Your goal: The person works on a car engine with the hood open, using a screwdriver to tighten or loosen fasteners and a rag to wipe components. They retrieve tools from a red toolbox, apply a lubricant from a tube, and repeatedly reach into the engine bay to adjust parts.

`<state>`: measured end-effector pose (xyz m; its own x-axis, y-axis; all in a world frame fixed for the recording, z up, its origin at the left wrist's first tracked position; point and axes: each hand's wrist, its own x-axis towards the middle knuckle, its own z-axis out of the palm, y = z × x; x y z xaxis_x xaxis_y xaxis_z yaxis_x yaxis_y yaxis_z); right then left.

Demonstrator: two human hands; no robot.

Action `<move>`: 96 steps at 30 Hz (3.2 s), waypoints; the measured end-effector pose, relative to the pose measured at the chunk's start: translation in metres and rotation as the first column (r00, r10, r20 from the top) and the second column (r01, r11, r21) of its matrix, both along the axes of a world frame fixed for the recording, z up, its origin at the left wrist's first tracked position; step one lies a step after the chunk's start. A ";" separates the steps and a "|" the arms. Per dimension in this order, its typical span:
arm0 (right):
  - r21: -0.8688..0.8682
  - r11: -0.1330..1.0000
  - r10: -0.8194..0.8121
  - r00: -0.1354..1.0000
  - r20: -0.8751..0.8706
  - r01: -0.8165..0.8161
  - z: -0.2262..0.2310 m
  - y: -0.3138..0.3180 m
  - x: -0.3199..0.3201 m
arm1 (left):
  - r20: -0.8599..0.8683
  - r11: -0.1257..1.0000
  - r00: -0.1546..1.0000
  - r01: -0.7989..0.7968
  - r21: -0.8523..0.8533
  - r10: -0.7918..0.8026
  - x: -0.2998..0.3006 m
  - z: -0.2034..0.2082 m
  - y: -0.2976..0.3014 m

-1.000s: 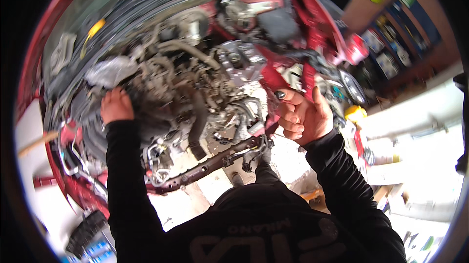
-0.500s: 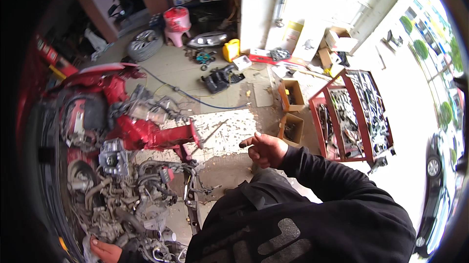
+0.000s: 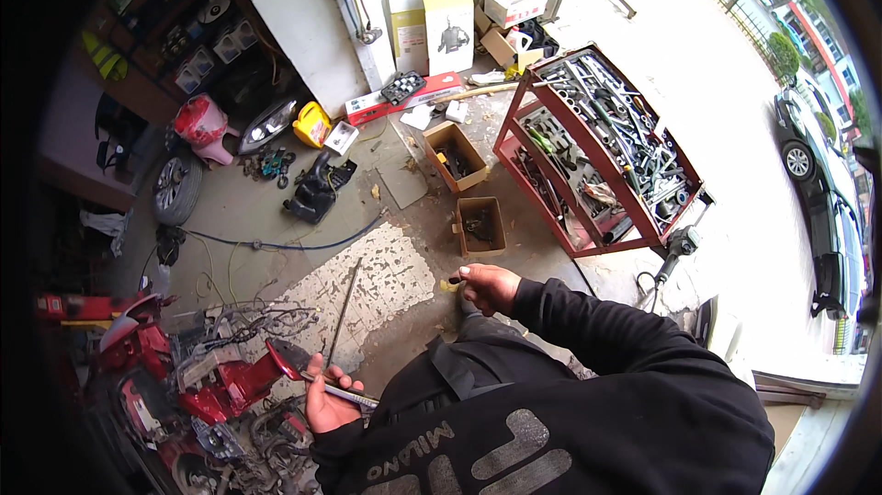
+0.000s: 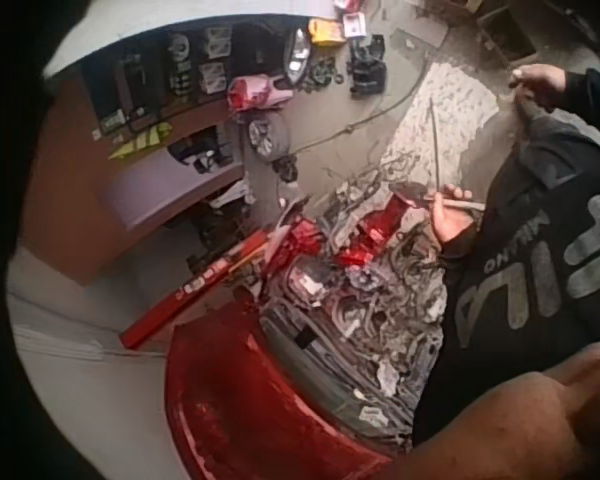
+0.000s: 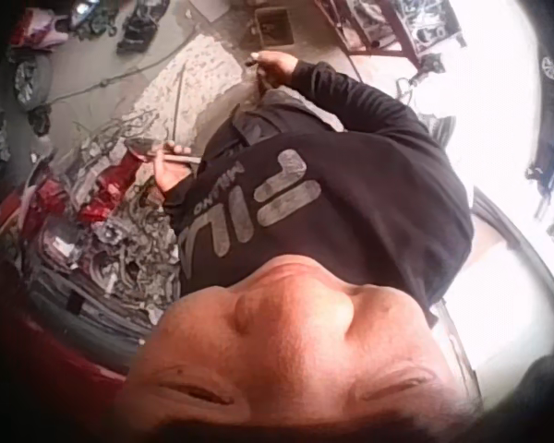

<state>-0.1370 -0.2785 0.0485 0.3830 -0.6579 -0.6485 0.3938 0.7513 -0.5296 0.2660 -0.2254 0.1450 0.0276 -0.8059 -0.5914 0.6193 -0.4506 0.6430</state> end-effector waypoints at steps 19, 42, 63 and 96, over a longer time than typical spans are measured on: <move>-0.127 0.853 -0.501 0.863 0.070 0.506 0.055 -0.019 -0.108 | 0.178 0.541 0.582 0.808 -0.232 -0.793 -0.205 0.005 -0.204; -0.160 0.116 -0.990 0.100 -0.104 0.980 0.046 0.256 -0.053 | 0.319 -0.102 -0.102 0.995 0.018 -0.942 -0.393 -0.039 -0.169; -0.219 -0.337 -0.929 -0.361 -0.082 0.916 0.030 0.615 -0.257 | 0.122 -0.221 -0.209 0.970 -0.099 -0.970 -0.739 -0.035 0.157; -0.341 0.459 -0.719 0.117 -0.685 0.821 -0.006 0.617 -1.144 | 0.943 0.195 -0.208 0.945 0.262 -0.261 -1.216 -0.128 0.025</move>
<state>-1.2811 0.3388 0.0423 -0.8576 -0.2382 -0.4558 0.3666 0.3385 -0.8666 -0.9498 -0.2004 0.0174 -0.6183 -0.7234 -0.3073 -0.7167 0.3583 0.5983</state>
